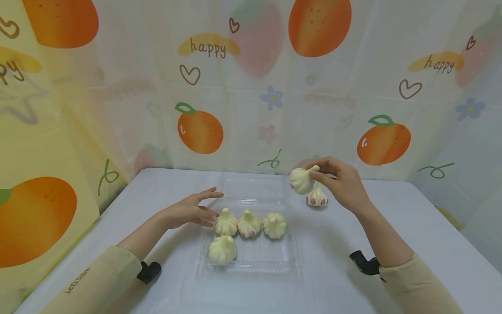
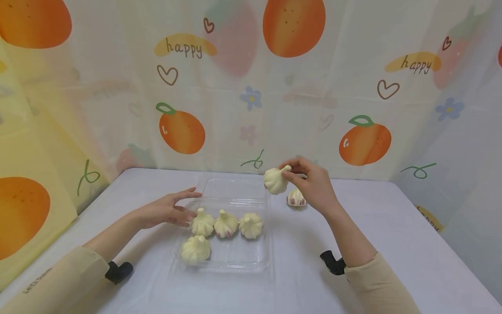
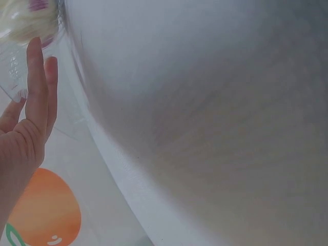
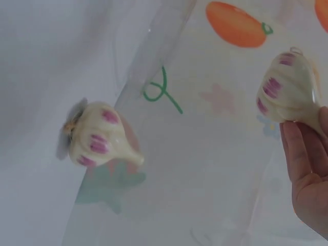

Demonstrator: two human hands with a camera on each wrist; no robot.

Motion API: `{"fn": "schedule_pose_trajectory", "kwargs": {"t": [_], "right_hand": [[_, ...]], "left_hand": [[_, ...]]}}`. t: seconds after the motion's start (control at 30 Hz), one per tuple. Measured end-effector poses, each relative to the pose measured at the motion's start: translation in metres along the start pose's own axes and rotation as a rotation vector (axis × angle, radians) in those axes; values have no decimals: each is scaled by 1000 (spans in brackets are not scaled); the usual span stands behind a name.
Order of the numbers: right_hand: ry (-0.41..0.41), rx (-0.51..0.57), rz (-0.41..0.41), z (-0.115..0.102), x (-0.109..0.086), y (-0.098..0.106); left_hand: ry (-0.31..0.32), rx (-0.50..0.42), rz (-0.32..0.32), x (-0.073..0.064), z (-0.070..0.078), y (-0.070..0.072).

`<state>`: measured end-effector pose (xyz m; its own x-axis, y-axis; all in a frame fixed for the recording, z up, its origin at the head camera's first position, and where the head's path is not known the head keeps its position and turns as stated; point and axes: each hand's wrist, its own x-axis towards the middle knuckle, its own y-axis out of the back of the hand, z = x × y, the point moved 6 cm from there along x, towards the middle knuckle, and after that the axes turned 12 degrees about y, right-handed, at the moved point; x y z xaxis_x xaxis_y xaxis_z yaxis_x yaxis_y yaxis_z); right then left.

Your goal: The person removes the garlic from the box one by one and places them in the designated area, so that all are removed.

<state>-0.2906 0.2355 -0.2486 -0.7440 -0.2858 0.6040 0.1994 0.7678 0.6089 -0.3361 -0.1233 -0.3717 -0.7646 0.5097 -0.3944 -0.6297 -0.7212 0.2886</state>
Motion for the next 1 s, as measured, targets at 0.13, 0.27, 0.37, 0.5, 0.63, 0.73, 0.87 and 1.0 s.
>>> {"fn": "schedule_pose_trajectory", "kwargs": {"t": [0.13,0.27,0.37,0.5,0.63,0.73,0.87,1.0], "right_hand": [[-26,-4,32,9,2,12],[-64,-9,50,17,2,20],[-81,-27,61,23,2,26],[-103,-65,72,32,-1,31],[-142,-100,74,45,-6,35],[-175,-133,77,55,-10,38],[-206,-183,78,69,-15,41],[-241,-210,75,84,-21,42]], "left_hand": [[2,0,3,1,0,0],[8,-1,7,1,0,0],[9,4,7,0,0,0],[1,8,4,0,-1,0],[-1,1,2,1,-2,1],[-6,-2,1,2,-2,1],[-14,-3,-2,2,-2,1],[-10,-6,0,2,-2,1]]}}
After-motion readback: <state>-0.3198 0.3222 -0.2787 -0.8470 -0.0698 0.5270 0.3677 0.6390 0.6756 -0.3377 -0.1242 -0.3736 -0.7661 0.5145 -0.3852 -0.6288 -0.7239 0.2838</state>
